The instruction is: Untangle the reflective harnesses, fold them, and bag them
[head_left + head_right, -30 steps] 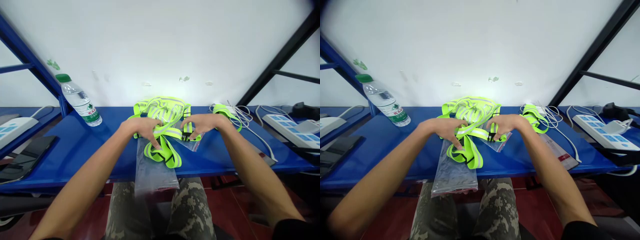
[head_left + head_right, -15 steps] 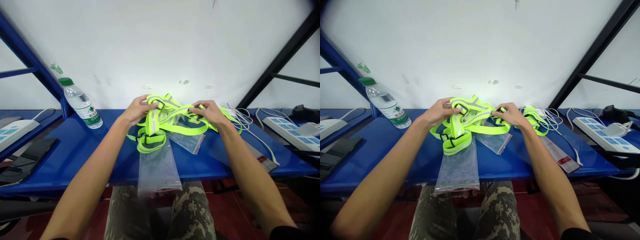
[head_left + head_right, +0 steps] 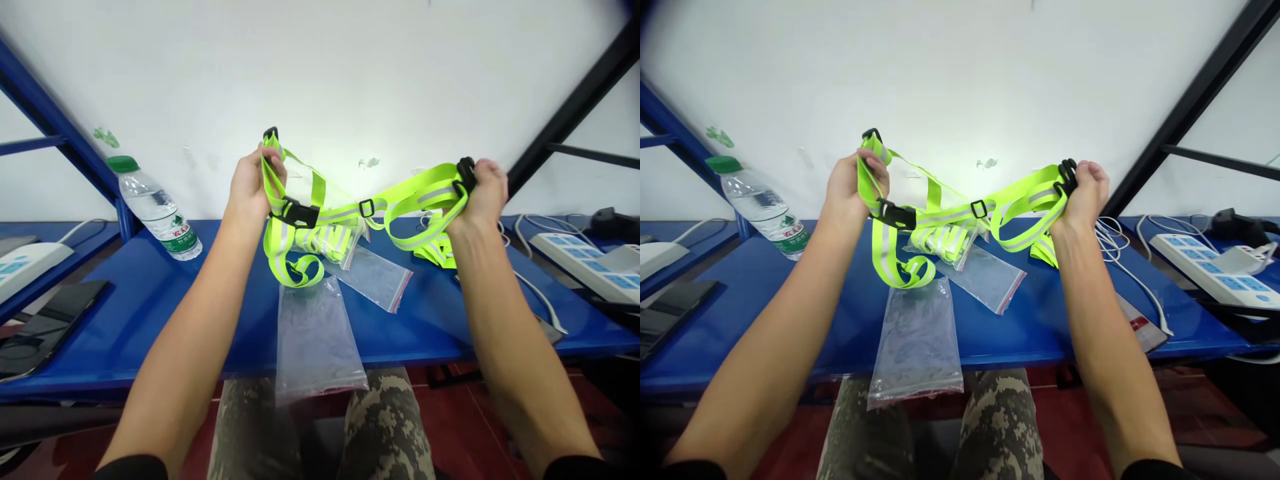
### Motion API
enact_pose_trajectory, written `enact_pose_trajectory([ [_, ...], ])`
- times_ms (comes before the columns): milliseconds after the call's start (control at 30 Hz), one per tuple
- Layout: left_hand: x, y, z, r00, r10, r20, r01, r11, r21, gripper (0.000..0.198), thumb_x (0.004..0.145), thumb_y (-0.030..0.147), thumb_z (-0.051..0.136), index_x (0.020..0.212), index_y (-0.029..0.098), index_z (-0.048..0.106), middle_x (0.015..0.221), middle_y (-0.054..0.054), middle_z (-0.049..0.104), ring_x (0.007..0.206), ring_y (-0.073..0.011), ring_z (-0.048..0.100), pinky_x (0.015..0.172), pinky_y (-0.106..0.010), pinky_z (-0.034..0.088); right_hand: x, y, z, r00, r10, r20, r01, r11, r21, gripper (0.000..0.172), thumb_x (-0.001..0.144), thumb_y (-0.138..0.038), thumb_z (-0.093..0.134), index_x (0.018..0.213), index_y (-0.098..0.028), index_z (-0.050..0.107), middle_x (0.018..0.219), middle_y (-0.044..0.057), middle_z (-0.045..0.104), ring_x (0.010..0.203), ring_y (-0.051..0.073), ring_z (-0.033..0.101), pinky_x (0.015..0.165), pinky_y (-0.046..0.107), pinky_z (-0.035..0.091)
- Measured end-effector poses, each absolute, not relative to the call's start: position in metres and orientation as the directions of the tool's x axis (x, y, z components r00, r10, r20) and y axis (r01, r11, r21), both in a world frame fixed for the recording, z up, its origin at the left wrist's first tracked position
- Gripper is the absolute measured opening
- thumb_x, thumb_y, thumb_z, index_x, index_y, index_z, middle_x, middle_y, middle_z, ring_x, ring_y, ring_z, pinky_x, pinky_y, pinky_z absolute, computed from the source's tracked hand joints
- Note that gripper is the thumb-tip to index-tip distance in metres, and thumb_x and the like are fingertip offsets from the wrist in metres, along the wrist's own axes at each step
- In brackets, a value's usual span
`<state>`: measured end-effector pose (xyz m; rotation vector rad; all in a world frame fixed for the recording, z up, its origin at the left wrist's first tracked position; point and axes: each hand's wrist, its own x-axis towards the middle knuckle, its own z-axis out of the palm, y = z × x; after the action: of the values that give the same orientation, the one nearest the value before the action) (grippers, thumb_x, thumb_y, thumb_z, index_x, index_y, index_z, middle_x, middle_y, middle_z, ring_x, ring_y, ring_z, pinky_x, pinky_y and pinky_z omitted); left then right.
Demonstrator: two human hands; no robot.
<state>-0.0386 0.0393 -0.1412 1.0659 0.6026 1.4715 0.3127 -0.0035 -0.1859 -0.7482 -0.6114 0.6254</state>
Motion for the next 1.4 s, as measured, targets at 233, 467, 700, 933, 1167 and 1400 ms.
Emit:
enact_pose_trajectory([
  [233,-0.004,0.036,-0.194,0.202,0.941,0.271,-0.009,-0.275,0.961,0.075,0.088,0.058,0.057,0.149,0.024,0.029,0.127,-0.015,0.063,0.114,-0.0289,0.063,0.092,-0.047,0.054,0.262,-0.013,-0.228,0.276,0.900,0.336,0.091,0.324,-0.942,0.032,0.071,-0.050,0.072,0.084,-0.022,0.061,0.093,0.005,0.069,0.081,0.020,0.065,0.067,0.033,0.054],
  [467,-0.013,-0.014,-0.217,0.577,0.761,0.295,0.451,-0.599,0.662,0.140,0.055,0.034,0.089,0.158,0.021,-0.004,0.152,-0.024,0.039,0.136,-0.0399,0.044,0.111,-0.055,0.036,0.252,-0.022,-0.248,-0.232,0.930,0.283,0.616,0.366,-0.698,0.046,0.090,-0.059,0.049,0.104,-0.017,0.061,0.108,0.010,0.068,0.098,0.022,0.061,0.088,0.035,0.049],
  [700,-0.014,-0.010,-0.216,0.549,0.799,0.243,0.621,-0.585,0.521,0.088,0.077,0.031,0.070,0.153,0.016,0.030,0.157,-0.017,0.036,0.143,-0.0322,0.037,0.117,-0.046,0.029,0.276,-0.038,-0.226,-0.416,0.909,0.006,0.812,0.374,-0.448,0.056,0.092,-0.058,0.047,0.129,-0.017,0.057,0.128,0.014,0.061,0.116,0.027,0.057,0.100,0.038,0.044],
  [933,-0.012,-0.002,-0.225,0.280,0.845,0.456,0.449,-0.535,0.715,0.055,0.088,0.036,0.062,0.137,0.015,0.051,0.143,-0.014,0.053,0.133,-0.0266,0.049,0.114,-0.043,0.035,0.288,-0.034,-0.234,-0.410,0.905,0.114,0.869,0.425,-0.251,0.026,0.083,-0.039,0.066,0.097,-0.018,0.076,0.134,0.016,0.050,0.130,0.035,0.043,0.109,0.050,0.035],
  [1167,-0.012,-0.005,-0.224,0.122,0.890,0.440,0.116,-0.453,0.884,0.050,0.089,0.043,0.061,0.134,0.024,0.049,0.120,-0.009,0.066,0.100,-0.0232,0.067,0.088,-0.042,0.056,0.276,-0.056,-0.208,-0.163,0.807,0.567,0.764,0.467,-0.446,0.019,0.083,-0.042,0.066,0.091,-0.027,0.074,0.138,0.007,0.047,0.129,0.033,0.043,0.107,0.053,0.036],
  [1400,-0.010,-0.013,-0.221,0.151,0.925,0.349,0.008,-0.355,0.935,0.062,0.088,0.051,0.060,0.140,0.027,0.038,0.109,-0.009,0.067,0.082,-0.0222,0.071,0.077,-0.041,0.059,0.265,-0.054,-0.217,-0.148,0.845,0.514,0.416,0.525,-0.743,0.038,0.087,-0.055,0.058,0.104,-0.023,0.067,0.113,0.009,0.067,0.112,0.030,0.060,0.095,0.048,0.047],
])
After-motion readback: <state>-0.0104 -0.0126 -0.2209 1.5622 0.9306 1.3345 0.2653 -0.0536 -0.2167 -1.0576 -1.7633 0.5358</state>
